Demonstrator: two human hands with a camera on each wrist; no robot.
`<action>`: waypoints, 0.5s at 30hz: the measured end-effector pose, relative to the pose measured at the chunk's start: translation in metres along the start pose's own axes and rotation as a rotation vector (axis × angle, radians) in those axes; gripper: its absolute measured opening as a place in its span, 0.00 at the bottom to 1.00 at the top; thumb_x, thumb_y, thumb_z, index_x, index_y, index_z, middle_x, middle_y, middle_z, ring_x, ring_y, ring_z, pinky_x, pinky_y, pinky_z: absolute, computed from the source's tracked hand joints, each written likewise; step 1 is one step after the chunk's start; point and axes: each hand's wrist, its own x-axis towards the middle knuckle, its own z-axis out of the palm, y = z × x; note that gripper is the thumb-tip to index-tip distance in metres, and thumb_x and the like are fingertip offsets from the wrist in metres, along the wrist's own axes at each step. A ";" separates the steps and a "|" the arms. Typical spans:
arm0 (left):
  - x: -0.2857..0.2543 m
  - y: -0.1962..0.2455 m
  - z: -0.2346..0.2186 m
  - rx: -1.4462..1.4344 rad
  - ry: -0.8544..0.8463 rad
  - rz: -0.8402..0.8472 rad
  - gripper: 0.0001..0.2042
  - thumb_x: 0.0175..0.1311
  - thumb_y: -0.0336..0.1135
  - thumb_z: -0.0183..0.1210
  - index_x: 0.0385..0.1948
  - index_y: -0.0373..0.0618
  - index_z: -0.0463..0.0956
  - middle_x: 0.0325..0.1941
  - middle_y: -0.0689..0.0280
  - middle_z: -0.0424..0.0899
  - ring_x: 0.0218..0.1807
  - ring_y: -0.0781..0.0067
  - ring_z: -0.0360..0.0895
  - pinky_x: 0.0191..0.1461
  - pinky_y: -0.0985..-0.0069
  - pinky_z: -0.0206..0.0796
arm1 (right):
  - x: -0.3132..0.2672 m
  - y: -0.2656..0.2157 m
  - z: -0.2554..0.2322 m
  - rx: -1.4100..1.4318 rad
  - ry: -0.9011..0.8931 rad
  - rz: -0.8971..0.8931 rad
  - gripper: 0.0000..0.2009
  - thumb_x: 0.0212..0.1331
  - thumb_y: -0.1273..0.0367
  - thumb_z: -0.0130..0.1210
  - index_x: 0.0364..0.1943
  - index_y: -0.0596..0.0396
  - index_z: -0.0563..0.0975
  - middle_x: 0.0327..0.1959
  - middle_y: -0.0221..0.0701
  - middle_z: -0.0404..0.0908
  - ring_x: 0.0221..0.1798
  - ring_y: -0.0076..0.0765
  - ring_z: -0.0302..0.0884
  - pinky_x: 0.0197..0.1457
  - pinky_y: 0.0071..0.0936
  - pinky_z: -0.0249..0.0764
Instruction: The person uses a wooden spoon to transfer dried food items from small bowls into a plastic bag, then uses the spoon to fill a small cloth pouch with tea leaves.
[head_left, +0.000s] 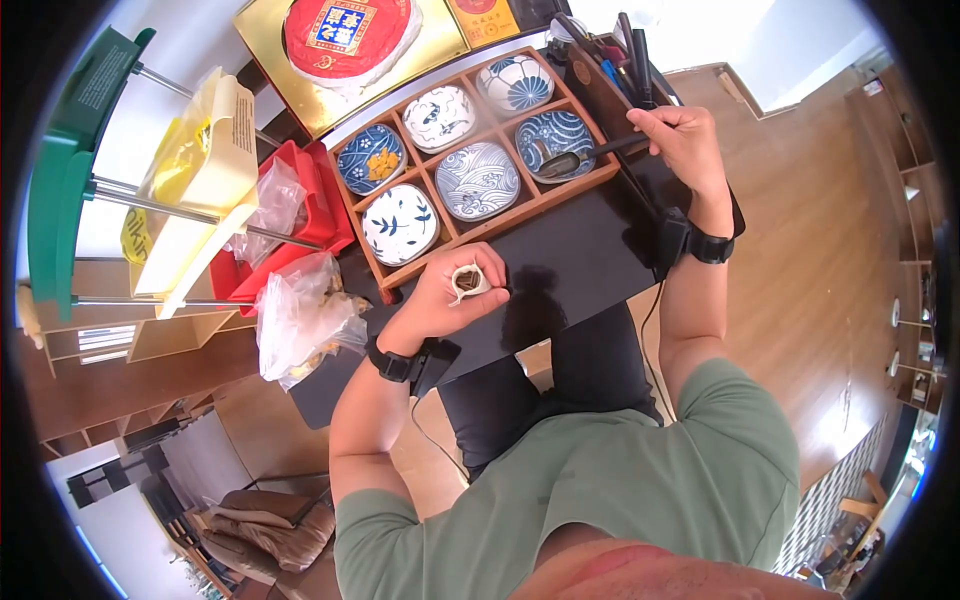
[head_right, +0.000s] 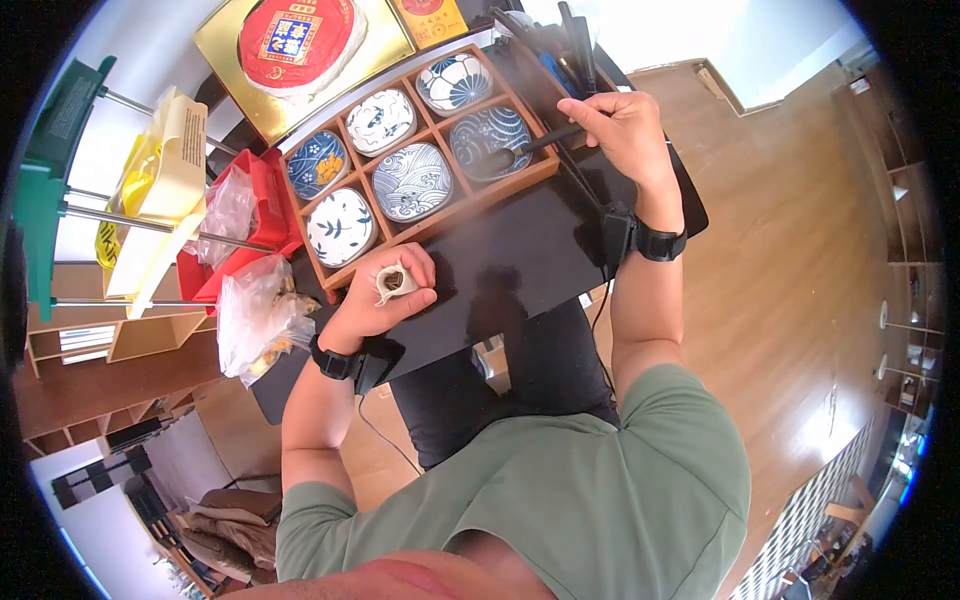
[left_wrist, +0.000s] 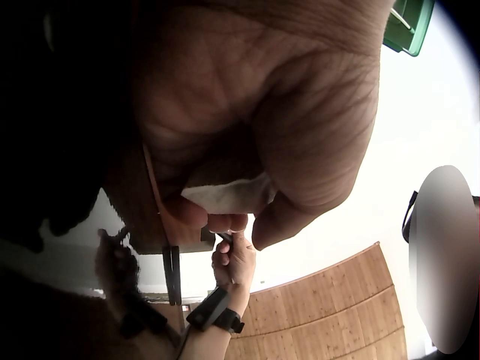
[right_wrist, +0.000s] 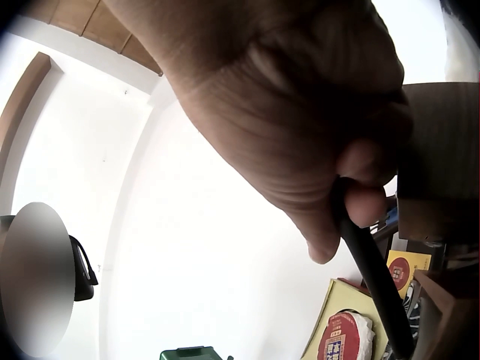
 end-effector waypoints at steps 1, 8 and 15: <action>0.000 0.000 0.000 -0.001 0.000 -0.004 0.10 0.59 0.19 0.66 0.32 0.42 0.74 0.38 0.65 0.77 0.40 0.76 0.73 0.44 0.78 0.66 | -0.001 -0.003 0.001 0.022 0.018 0.068 0.15 0.62 0.61 0.69 0.24 0.59 0.85 0.12 0.20 0.71 0.17 0.12 0.62 0.21 0.17 0.57; 0.001 -0.004 -0.001 0.022 0.032 0.048 0.09 0.59 0.20 0.67 0.32 0.43 0.75 0.37 0.68 0.79 0.38 0.79 0.76 0.42 0.79 0.67 | -0.002 -0.012 0.003 0.210 0.155 0.163 0.15 0.64 0.59 0.67 0.24 0.55 0.85 0.13 0.18 0.72 0.13 0.10 0.61 0.16 0.14 0.52; -0.001 -0.010 -0.003 0.117 0.067 0.038 0.08 0.59 0.25 0.68 0.32 0.44 0.76 0.32 0.72 0.79 0.35 0.83 0.75 0.38 0.80 0.67 | -0.021 -0.064 0.019 0.347 0.065 0.014 0.13 0.65 0.63 0.66 0.27 0.57 0.85 0.14 0.20 0.74 0.13 0.10 0.61 0.16 0.12 0.52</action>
